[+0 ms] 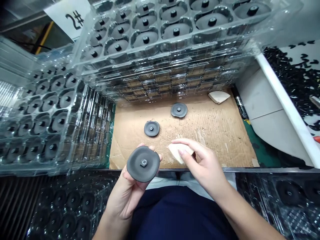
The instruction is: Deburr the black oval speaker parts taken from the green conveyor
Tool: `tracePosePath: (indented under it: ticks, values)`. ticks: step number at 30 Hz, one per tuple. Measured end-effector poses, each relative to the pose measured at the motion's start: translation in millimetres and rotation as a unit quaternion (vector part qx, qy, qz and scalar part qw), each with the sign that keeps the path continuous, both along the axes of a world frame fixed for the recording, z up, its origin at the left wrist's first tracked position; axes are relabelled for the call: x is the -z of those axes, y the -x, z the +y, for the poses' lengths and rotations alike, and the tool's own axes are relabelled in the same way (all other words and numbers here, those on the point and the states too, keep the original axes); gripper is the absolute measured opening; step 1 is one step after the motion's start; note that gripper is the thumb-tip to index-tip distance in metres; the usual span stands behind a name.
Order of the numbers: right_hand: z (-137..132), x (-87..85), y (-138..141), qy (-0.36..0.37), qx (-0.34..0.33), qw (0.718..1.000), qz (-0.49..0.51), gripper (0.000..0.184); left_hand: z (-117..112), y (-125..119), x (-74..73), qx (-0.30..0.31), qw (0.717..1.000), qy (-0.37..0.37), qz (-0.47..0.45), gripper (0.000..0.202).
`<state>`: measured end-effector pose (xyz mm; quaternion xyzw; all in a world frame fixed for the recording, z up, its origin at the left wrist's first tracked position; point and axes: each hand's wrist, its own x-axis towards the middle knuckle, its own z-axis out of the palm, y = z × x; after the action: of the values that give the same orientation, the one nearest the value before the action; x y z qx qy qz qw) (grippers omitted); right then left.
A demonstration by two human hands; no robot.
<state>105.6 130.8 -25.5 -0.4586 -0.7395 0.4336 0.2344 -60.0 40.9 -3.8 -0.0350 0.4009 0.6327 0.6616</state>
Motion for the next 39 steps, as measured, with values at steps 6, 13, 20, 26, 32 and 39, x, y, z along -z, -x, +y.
tracePosePath:
  ticks: [6,13,20,26,32,39]
  values:
    - [-15.0,62.8,-2.7,-0.102,0.016,0.989,-0.106,0.029,2.9,-4.3,1.7,0.001,1.000,-0.001,0.029,0.053]
    - [-28.8,77.8,-12.0,-0.146,0.013,0.980,-0.135,0.038,4.5,-5.4,4.7,-0.001,0.999,-0.006,0.042,0.056]
    - [-6.4,69.2,-3.6,-0.139,0.043,0.984,-0.100,0.031,3.1,-6.4,7.1,-0.035,0.998,0.001,0.058,0.058]
    - [-17.7,68.0,-2.7,-0.103,-0.013,0.993,-0.052,0.027,0.8,-4.2,9.5,-0.051,0.996,0.012,0.079,0.064]
    - [-0.9,8.4,11.8,-0.067,-0.004,0.998,-0.018,0.022,3.4,-10.2,9.6,-0.036,0.994,0.002,0.099,0.064]
    - [-11.1,-62.6,48.7,-0.037,-0.185,0.974,0.124,0.020,-0.6,-13.3,5.1,0.002,0.993,0.016,0.117,0.050]
